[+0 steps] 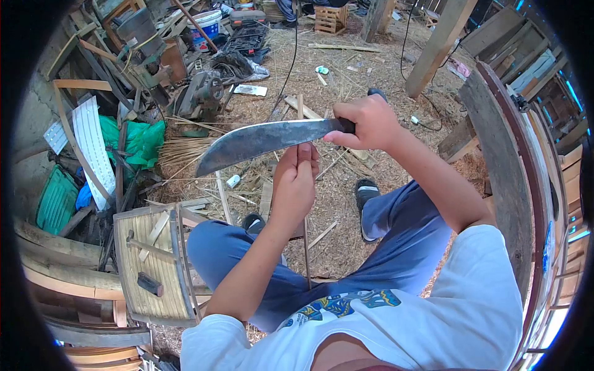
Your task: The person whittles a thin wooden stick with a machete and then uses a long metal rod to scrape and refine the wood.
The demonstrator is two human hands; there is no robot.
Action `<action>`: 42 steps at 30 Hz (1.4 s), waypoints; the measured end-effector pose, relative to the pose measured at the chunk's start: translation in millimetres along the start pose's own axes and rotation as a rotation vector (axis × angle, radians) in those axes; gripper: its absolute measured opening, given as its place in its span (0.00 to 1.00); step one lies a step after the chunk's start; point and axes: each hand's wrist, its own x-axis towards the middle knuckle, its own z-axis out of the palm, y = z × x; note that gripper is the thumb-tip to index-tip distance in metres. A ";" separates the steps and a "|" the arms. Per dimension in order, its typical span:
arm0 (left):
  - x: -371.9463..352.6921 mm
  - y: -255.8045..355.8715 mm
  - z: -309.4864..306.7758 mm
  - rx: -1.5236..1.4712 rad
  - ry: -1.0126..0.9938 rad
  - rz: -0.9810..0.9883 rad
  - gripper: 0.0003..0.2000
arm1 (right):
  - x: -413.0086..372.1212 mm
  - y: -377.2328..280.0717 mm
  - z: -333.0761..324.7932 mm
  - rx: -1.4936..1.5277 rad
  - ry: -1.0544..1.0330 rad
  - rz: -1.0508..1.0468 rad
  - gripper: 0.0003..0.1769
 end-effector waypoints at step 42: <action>-4.2 -3.2 8.8 0.285 0.019 0.037 0.16 | -1.9 -0.2 4.9 -0.005 0.006 -0.002 0.31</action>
